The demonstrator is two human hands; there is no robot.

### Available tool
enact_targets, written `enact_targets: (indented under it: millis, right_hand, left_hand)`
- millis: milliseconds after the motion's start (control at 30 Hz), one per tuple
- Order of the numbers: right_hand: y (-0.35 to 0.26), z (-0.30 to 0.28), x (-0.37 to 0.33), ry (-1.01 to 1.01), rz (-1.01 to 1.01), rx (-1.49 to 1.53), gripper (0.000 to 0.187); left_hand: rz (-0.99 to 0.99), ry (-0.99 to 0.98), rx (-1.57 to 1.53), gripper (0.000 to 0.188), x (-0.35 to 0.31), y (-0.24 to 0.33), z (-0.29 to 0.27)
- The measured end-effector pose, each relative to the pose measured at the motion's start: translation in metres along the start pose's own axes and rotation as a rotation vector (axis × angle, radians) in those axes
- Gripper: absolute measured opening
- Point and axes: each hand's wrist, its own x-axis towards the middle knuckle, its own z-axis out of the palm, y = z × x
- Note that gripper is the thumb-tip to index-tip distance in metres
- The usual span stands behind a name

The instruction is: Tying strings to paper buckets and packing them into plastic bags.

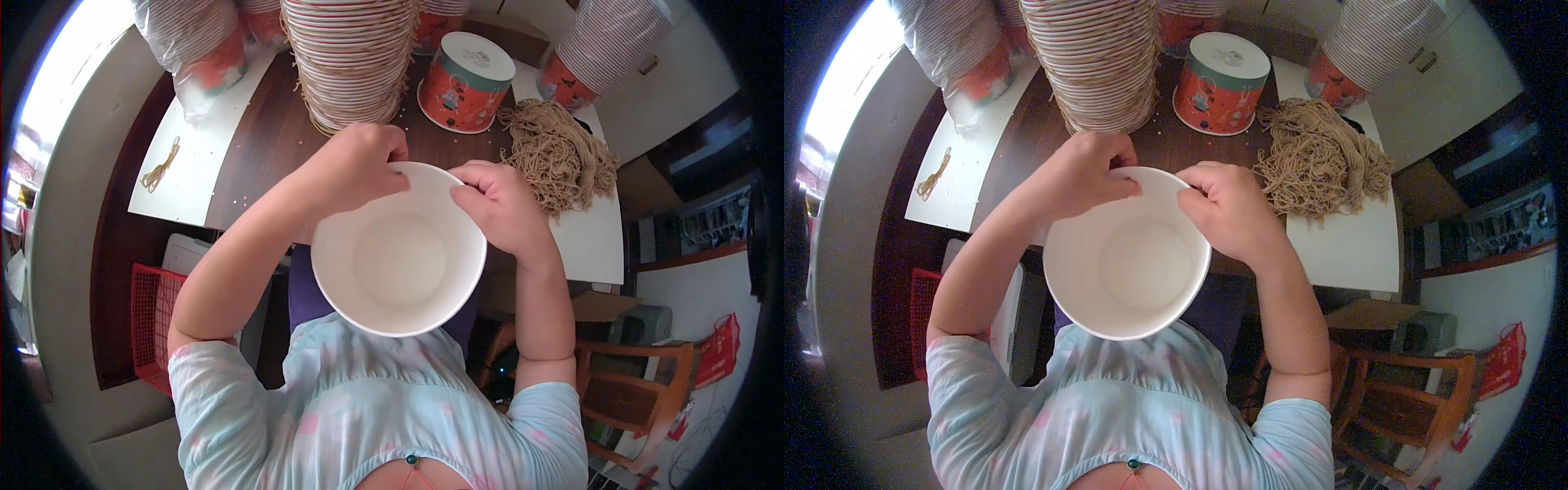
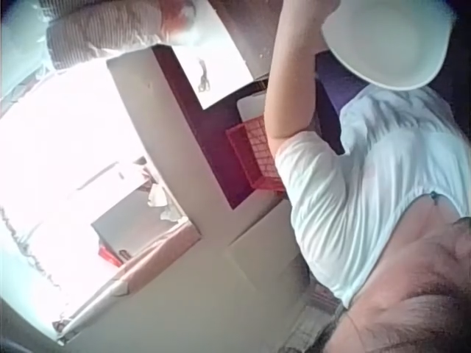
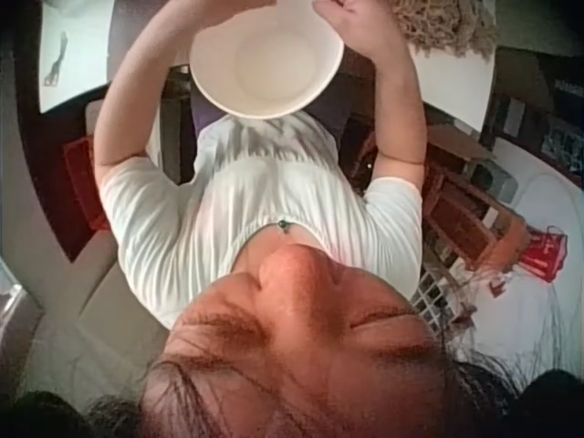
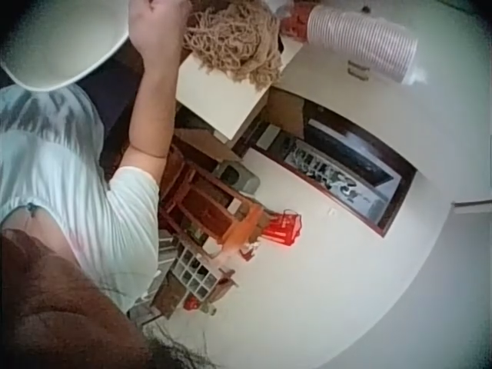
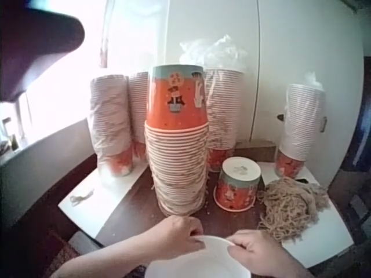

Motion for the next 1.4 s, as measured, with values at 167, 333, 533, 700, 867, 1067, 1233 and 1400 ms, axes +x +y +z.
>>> enact_targets:
  millis: [167,333,533,700,867,1067,1233,1400]
  right_hand:
    - [0.013,-0.003,0.010,0.025,0.019,-0.012,0.021]
    - [0.032,-0.029,0.033,-0.072,0.090,0.316,0.024]
    - [0.090,-0.069,0.008,-0.128,-0.082,-0.677,0.012]
    - [0.119,-0.046,-0.018,-0.136,-0.297,-1.104,0.014]
    - [0.136,-0.043,-0.016,-0.034,-0.435,-1.019,0.012]
    - [0.050,-0.030,-0.037,0.246,-0.480,-0.415,0.014]
    - [0.005,-0.010,-0.060,0.112,-0.700,-0.493,0.020]
    - [0.000,0.010,-0.064,0.083,-0.797,-0.498,0.019]
  left_hand:
    - [0.086,0.042,-0.014,0.026,-0.007,-0.015,0.000]
    - [-0.077,0.138,0.008,0.023,-0.007,-0.014,-0.005]
    - [-0.179,0.301,-0.007,0.023,-0.009,-0.039,-0.016]
    - [-0.248,0.330,0.072,0.023,-0.002,-0.043,-0.017]
    - [0.123,0.728,0.229,0.023,-0.022,-0.024,-0.006]
    - [0.392,0.279,-0.251,0.016,-0.091,0.050,0.034]
    - [0.080,-0.010,-0.496,0.023,-0.095,0.042,0.064]
    - [-0.256,-0.191,-0.937,0.026,-0.094,0.027,0.078]
